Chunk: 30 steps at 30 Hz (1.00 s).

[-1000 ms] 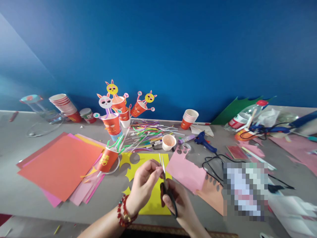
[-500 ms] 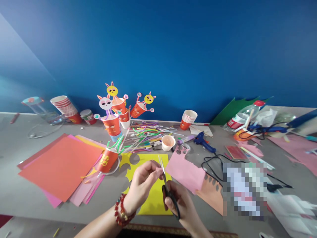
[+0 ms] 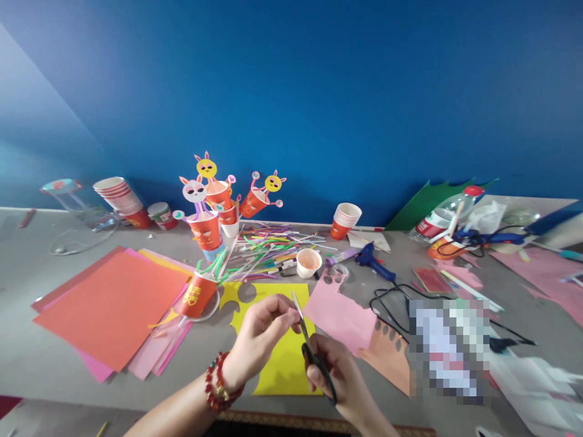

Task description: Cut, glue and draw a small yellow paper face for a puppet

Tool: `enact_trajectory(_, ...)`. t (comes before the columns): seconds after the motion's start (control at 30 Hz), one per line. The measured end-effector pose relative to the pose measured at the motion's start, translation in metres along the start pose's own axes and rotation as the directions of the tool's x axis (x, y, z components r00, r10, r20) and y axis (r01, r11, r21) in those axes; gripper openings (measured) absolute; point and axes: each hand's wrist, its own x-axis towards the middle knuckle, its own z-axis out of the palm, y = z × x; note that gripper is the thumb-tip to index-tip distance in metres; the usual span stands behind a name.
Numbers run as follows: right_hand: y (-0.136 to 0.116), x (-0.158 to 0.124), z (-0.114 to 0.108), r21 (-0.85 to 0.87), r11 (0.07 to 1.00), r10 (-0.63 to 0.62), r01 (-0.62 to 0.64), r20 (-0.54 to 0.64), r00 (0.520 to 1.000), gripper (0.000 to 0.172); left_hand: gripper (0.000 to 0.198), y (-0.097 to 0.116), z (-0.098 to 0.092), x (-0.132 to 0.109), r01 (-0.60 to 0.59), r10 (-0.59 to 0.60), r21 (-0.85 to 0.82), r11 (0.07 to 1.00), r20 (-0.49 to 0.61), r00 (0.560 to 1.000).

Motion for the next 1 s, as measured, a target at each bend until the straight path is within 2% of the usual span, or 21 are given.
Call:
enact_trajectory(0.3, 0.002, 0.000, -0.004, -0.041, 0.999, -0.024, 0.024, -0.004, 1.000, 0.068, 0.024, 0.001, -0.001, 0.000, 0.019, -0.019, -0.010, 1.000, 0.033, 0.999)
enact_trajectory(0.67, 0.001, -0.002, -0.005, 0.015, 0.999, 0.045, -0.046, 0.027, 0.999, 0.071, 0.025, 0.002, 0.000, 0.003, 0.038, -0.036, -0.034, 0.999, 0.051, 0.998)
enact_trajectory(1.0, 0.010, -0.009, -0.015, -0.060, 0.997, 0.035, -0.038, -0.050, 0.998, 0.065, 0.025, -0.006, -0.002, 0.007, 0.040, -0.045, 0.034, 0.999, 0.154, 0.987)
